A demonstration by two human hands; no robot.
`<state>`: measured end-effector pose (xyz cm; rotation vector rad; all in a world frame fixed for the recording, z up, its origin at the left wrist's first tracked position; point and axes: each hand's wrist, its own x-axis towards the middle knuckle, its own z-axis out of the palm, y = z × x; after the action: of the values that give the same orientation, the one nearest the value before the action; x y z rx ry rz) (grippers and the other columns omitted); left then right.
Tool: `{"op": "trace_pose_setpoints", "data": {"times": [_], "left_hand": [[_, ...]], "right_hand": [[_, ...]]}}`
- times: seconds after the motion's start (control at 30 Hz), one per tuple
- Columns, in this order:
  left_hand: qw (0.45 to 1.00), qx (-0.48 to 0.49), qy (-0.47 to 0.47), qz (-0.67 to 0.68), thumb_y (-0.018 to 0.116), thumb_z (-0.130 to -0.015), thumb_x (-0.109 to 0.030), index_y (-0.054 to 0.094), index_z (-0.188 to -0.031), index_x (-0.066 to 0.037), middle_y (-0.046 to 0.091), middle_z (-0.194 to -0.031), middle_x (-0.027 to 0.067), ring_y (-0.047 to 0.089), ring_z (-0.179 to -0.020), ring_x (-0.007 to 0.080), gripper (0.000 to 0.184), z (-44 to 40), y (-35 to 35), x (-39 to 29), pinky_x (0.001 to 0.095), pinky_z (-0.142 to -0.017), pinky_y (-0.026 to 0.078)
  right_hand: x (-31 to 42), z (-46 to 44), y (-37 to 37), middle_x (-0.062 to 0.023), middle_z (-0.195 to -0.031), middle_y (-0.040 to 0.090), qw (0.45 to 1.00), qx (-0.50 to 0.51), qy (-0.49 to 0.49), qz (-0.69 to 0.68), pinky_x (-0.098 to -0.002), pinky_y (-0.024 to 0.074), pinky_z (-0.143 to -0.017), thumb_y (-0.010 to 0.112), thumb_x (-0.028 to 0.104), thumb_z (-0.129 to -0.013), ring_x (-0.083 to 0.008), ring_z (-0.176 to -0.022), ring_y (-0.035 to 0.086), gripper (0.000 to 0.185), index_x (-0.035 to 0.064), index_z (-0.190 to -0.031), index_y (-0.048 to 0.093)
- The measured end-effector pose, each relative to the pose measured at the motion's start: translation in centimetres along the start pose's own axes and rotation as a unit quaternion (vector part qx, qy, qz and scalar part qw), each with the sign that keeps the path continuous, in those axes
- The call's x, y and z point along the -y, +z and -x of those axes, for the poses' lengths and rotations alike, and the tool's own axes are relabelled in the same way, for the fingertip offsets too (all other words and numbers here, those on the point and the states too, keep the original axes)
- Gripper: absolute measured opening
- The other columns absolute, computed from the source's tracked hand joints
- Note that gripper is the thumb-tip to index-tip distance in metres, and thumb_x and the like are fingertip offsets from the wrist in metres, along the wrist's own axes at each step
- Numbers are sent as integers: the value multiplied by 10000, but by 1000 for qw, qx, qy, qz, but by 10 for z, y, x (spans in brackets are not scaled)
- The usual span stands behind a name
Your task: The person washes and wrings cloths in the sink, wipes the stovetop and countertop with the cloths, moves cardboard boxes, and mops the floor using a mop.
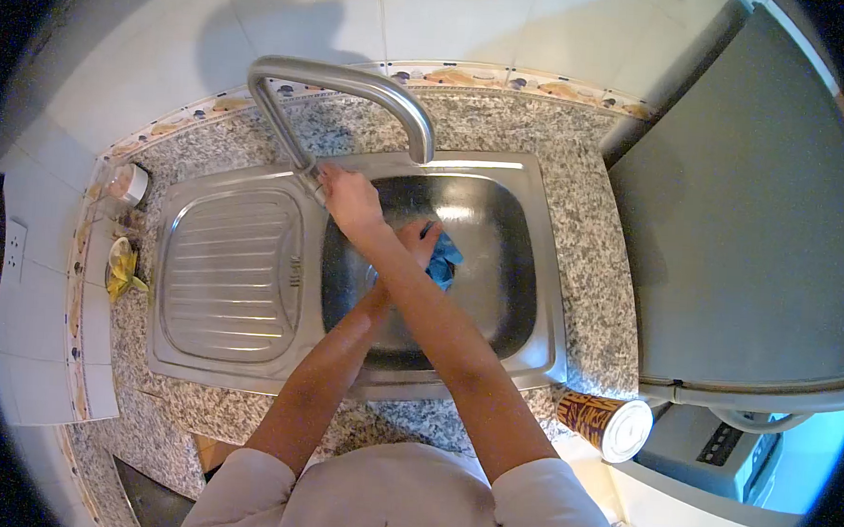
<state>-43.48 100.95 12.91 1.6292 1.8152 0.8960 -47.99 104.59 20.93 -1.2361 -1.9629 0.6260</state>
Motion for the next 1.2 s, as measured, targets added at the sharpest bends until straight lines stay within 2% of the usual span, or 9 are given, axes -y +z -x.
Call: {"op": "trace_pose_setpoints", "data": {"times": [0.13,0.27,0.33,0.43,0.57,0.7,1.0,1.1,1.2], "left_hand": [[919,-188,272,215,557,-840,-278,611,-922,3,645,-808,157,617,-725,288,298,-25,21,66,404,-665,472],[902,26,-84,422,571,-866,-292,629,-908,-3,615,-784,8,572,-738,150,298,-16,-50,16,249,-684,446],[776,120,-139,603,545,-886,-315,637,-947,-50,594,-792,-9,530,-739,81,287,-14,-61,-7,228,-710,426],[879,-54,-61,470,543,-879,-368,640,-901,-14,621,-832,34,530,-771,107,367,-27,-48,4,252,-686,417],[937,-34,-120,326,495,-869,-468,536,-1180,-109,618,-935,4,559,-791,135,476,-36,45,125,266,-753,440],[653,16,-234,720,492,-864,-473,499,-1219,-114,612,-1025,4,574,-873,144,504,4,20,84,290,-756,451],[987,-16,101,125,368,-906,-263,585,-1038,25,609,-971,250,576,-943,370,383,7,17,146,428,-835,432],[962,10,-210,173,464,-845,-304,569,-1041,69,553,-1015,320,540,-982,423,434,10,22,146,455,-845,419],[935,-52,-184,298,523,-806,-373,571,-1025,84,540,-1036,329,527,-1021,414,509,9,101,232,471,-857,402]], "right_hand": [[-30,15,-27,-167,-850,643,994,-69,-52,-69,-394,484,-740,528,245,-867,-299,-812,624,252,19,-942,612],[-117,70,-28,-133,-888,646,963,-196,154,-101,-345,466,-800,538,322,-852,-261,-820,611,300,49,-932,633],[-149,89,-11,-99,-886,635,656,-28,410,-633,-340,474,-766,511,356,-872,-215,-854,599,352,24,-912,620],[-90,87,-22,-75,-863,616,625,-190,329,-682,-333,473,-729,501,395,-874,-177,-821,600,409,-1,-905,600],[-47,86,-23,-128,-724,632,992,-101,69,14,-349,506,-592,522,311,-826,-239,-622,609,313,22,-754,620],[-44,51,-28,-129,-750,626,978,-1,50,204,-431,465,-594,590,337,-760,-301,-749,607,275,79,-676,639],[9,13,-11,-138,-856,633,994,12,61,94,-481,446,-690,502,396,-859,-350,-806,604,342,74,-942,584],[12,1,-1,-171,-774,618,999,7,36,-2,-471,448,-655,502,325,-872,-373,-777,592,276,60,-925,558],[5,-1,5,-205,-737,595,999,-14,11,-48,-477,440,-635,504,229,-875,-404,-754,572,190,49,-919,546]]}}
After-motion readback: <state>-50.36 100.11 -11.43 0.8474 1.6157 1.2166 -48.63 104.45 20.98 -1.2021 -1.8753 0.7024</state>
